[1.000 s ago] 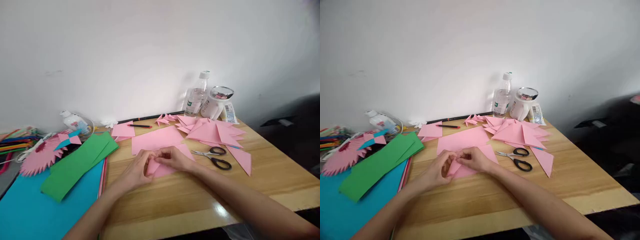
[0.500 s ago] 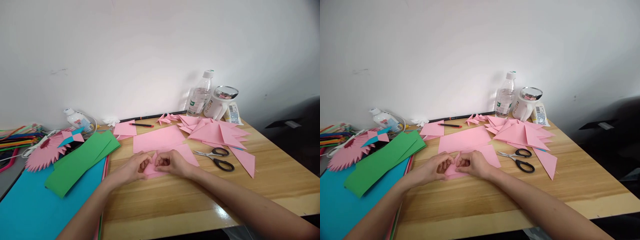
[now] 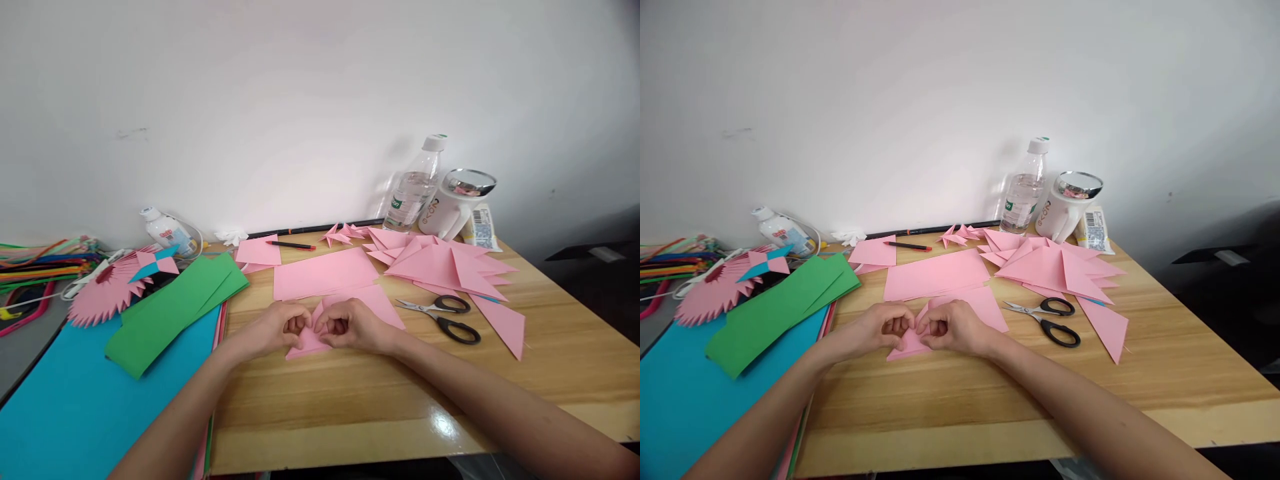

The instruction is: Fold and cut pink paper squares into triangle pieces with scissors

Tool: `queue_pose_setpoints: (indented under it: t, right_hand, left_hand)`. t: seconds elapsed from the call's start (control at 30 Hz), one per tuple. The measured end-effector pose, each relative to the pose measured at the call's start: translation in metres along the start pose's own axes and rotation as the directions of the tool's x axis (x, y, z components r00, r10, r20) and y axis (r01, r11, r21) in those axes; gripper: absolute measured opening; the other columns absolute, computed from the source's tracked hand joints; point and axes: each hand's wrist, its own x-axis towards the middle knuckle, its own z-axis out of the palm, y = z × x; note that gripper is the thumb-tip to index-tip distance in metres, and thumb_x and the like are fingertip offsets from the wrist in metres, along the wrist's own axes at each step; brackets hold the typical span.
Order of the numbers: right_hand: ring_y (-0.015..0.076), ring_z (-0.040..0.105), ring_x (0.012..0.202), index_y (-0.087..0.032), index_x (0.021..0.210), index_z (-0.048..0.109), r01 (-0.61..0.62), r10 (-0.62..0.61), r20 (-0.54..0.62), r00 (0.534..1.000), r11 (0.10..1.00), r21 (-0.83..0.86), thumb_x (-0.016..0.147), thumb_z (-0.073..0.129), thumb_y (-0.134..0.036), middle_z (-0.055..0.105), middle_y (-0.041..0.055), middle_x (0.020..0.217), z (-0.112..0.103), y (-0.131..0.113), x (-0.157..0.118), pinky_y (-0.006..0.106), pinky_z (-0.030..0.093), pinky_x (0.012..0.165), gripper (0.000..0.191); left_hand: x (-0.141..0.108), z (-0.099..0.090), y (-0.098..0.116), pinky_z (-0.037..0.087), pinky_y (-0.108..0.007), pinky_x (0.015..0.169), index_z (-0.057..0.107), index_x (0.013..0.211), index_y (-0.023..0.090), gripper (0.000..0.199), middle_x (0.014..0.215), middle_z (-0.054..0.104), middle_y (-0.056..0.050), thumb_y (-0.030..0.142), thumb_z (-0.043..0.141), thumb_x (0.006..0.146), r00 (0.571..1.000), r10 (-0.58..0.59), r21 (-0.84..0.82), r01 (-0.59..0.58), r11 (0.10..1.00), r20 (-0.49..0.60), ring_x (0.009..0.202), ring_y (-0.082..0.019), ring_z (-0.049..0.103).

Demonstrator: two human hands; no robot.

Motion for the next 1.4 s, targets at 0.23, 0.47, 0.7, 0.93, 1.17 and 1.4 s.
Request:
queue_pose_setpoints:
  t: [0.23,0.47,0.7,0.93,1.17,1.4]
  right_hand:
    - [0.0080,0.048,0.053,-0.015,0.075,0.067,-0.010,0.013,-0.101,0.995,1.000,0.023,0.075,0.061,-0.021,0.058,-0.0015,0.060,0.003,0.005,0.004,0.018,0.038,0.050,0.009]
    - [0.0074,0.043,0.053,-0.015,0.072,0.063,-0.009,0.010,-0.092,0.996,1.000,0.018,0.080,0.057,-0.022,0.053,-0.0025,0.060,-0.006,-0.001,0.004,0.019,0.034,0.050,0.013]
    - [0.0074,0.043,0.052,-0.015,0.080,0.066,-0.026,0.026,-0.108,0.994,1.000,0.000,0.075,0.061,-0.020,0.052,-0.0035,0.058,-0.002,0.002,0.000,0.018,0.034,0.048,0.009]
    - [0.0070,0.044,0.051,-0.014,0.075,0.067,-0.019,0.013,-0.079,0.997,0.998,-0.064,0.070,0.060,-0.014,0.053,-0.0031,0.057,-0.004,-0.001,0.000,0.017,0.035,0.047,0.009]
    - [0.0067,0.043,0.050,-0.014,0.071,0.066,0.006,-0.014,-0.076,0.997,0.994,-0.107,0.069,0.058,-0.012,0.055,-0.0026,0.057,-0.005,-0.005,0.000,0.017,0.034,0.047,0.009]
    - [0.0069,0.044,0.050,-0.014,0.064,0.063,0.040,-0.046,-0.051,0.998,0.992,-0.120,0.069,0.056,-0.010,0.057,-0.0017,0.056,-0.007,-0.009,0.001,0.018,0.034,0.047,0.010]
  left_hand:
    - [0.002,0.003,-0.003,0.033,-0.021,0.055,0.056,0.080,0.018,0.021,0.066,0.048,0.006,0.004,0.058,0.065,0.998,0.001,0.002,-0.001,1.000,-0.070,0.061,-0.009,0.043]
    - [0.008,0.004,-0.008,0.036,-0.021,0.055,0.060,0.084,0.017,0.022,0.067,0.049,0.005,0.006,0.059,0.065,0.987,0.010,-0.033,-0.016,0.999,-0.159,0.058,-0.009,0.044]
    - [0.006,-0.004,-0.008,0.034,-0.020,0.053,0.061,0.085,0.016,0.022,0.067,0.049,0.005,0.007,0.061,0.064,0.999,0.030,-0.104,-0.033,0.994,-0.036,0.061,-0.009,0.044]
    - [0.003,-0.010,-0.009,0.037,-0.021,0.059,0.064,0.086,0.016,0.018,0.076,0.052,0.002,0.012,0.066,0.068,0.995,0.093,-0.029,-0.092,0.995,0.032,0.068,-0.011,0.047]
    - [0.001,-0.013,-0.008,0.038,-0.021,0.063,0.067,0.092,0.017,0.024,0.074,0.051,0.002,0.007,0.059,0.071,0.991,0.116,0.035,-0.119,0.992,0.062,0.070,-0.011,0.049]
    - [-0.002,-0.016,-0.006,0.036,-0.019,0.059,0.061,0.080,0.016,0.014,0.075,0.053,0.002,0.007,0.059,0.069,0.994,0.058,0.019,-0.060,0.998,0.089,0.067,-0.010,0.048]
